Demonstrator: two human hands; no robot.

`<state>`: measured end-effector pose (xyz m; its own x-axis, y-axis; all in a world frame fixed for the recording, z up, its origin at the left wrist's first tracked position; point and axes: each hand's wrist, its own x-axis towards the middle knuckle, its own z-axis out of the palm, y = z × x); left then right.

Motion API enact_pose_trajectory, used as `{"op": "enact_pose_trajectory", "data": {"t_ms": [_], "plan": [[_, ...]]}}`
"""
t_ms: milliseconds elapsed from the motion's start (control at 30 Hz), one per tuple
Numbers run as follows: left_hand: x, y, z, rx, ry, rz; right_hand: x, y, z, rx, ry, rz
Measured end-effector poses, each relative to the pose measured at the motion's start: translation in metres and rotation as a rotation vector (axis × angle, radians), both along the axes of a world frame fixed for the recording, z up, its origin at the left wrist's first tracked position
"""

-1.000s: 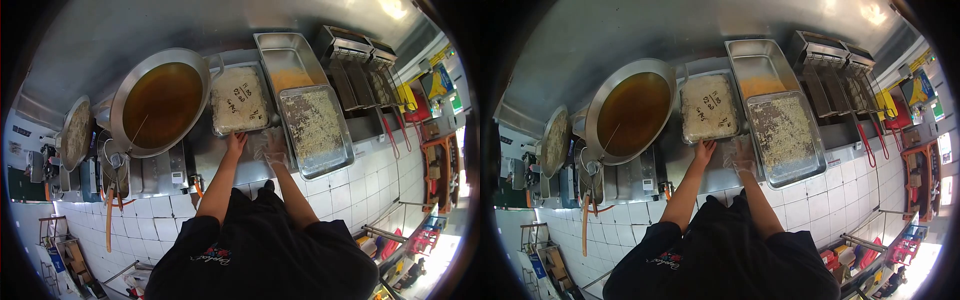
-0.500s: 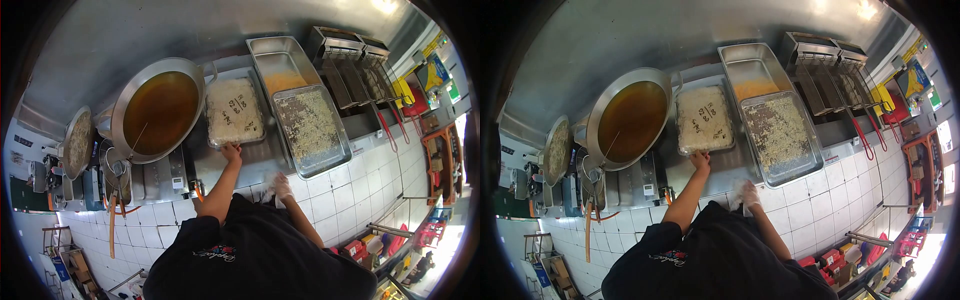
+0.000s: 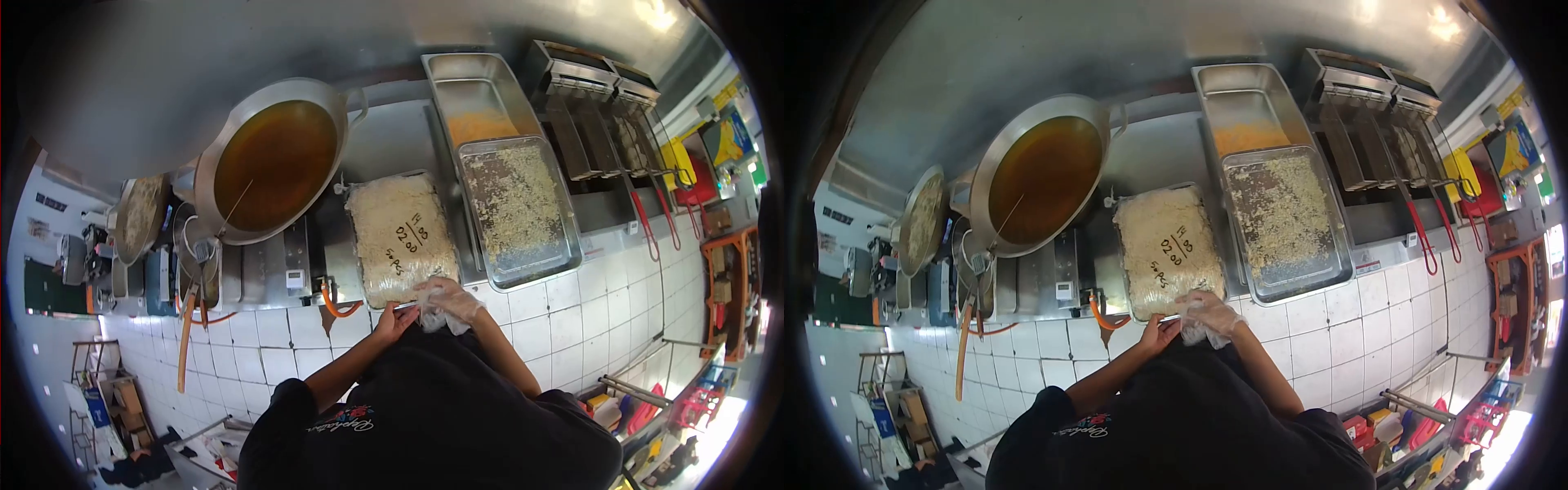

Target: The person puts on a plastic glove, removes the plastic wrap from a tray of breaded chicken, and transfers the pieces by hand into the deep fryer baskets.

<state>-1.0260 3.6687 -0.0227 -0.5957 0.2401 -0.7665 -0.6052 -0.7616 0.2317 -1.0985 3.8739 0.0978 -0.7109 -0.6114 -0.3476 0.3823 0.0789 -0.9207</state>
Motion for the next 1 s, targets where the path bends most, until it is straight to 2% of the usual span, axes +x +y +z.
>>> {"op": "enact_pose_trajectory", "data": {"t_ms": [67, 133, 167, 200, 267, 300, 367, 400, 433, 467, 500, 533, 600, 633, 700, 733, 767, 800, 833, 867, 900, 933, 967, 1000], "plan": [[0.008, -0.005, 0.014, -0.016, -0.014, -0.046, -0.004, -0.018, 0.001, -0.164, -0.051, -0.148], [0.018, -0.011, 0.027, 0.096, 0.013, -0.282, -0.012, -0.027, -0.009, -0.100, -0.051, -0.177], [0.022, -0.016, 0.031, 0.052, 0.094, -0.374, -0.015, -0.031, -0.014, -0.036, -0.041, -0.228], [0.021, -0.017, 0.046, 0.051, 0.094, -0.355, -0.018, -0.036, -0.009, -0.035, -0.041, -0.209], [0.010, -0.018, 0.107, 0.011, 0.113, -0.272, -0.019, -0.052, 0.014, -0.247, 0.153, -0.215], [0.006, -0.019, 0.127, 0.112, 0.161, -0.219, -0.015, -0.061, 0.031, -0.251, 0.146, -0.204], [0.004, -0.023, 0.103, 0.169, 0.215, -0.131, -0.006, -0.081, 0.062, -0.014, -0.324, -0.095], [-0.001, -0.024, 0.095, 0.228, 0.277, -0.055, -0.004, -0.089, 0.049, -0.011, -0.322, -0.082], [-0.008, -0.017, 0.112, 0.183, 0.208, 0.155, -0.002, -0.097, 0.023, 0.154, 0.504, 0.015], [-0.009, -0.017, 0.105, 0.183, 0.215, 0.166, 0.001, -0.102, 0.000, 0.303, 1.333, 0.113], [-0.010, -0.019, 0.090, 0.103, 0.226, 0.249, 0.008, -0.103, -0.012, 0.405, 1.420, 0.172], [-0.010, -0.020, 0.078, 0.024, 0.233, 0.335, 0.011, -0.103, -0.022, 0.399, 1.429, 0.185], [-0.005, -0.018, 0.056, 0.026, 0.231, 0.370, 0.012, -0.100, -0.034, 0.205, 1.265, 0.227], [-0.001, -0.019, 0.048, 0.019, 0.224, 0.399, 0.013, -0.101, -0.035, 0.183, 1.278, 0.264], [0.009, -0.019, 0.033, 0.034, 0.251, 0.447, 0.016, -0.106, -0.034, 0.302, 1.192, 0.276], [0.009, -0.024, 0.031, 0.038, 0.281, 0.460, 0.013, -0.114, -0.028, 0.239, 1.232, 0.358], [0.012, -0.023, 0.055, -0.028, 0.316, 0.506, 0.013, -0.124, -0.016, 0.224, 1.159, 0.376], [0.019, -0.031, -0.048, -0.104, 0.312, 0.548, 0.016, -0.135, -0.008, 0.204, 1.083, 0.426], [0.025, -0.030, -0.018, -0.189, 0.301, 0.690, 0.018, -0.146, -0.010, 0.076, 0.845, 0.484], [0.031, -0.032, 0.029, -0.335, 0.087, 0.782, 0.018, -0.157, -0.012, -0.016, 0.589, 0.570], [0.041, -0.038, 0.062, -0.148, 0.039, 0.873, 0.016, -0.166, 0.001, 0.005, 0.346, 0.664], [0.052, -0.043, 0.030, -0.068, 0.128, 0.936, 0.009, -0.174, -0.001, 0.033, 0.493, 0.673], [0.063, -0.043, 0.024, 0.013, 0.216, 0.983, -0.008, -0.185, -0.026, 0.065, 0.598, 0.660], [0.074, -0.041, 0.040, -0.017, 0.209, 1.046, -0.017, -0.194, -0.022, 0.032, 0.709, 0.648]]}}
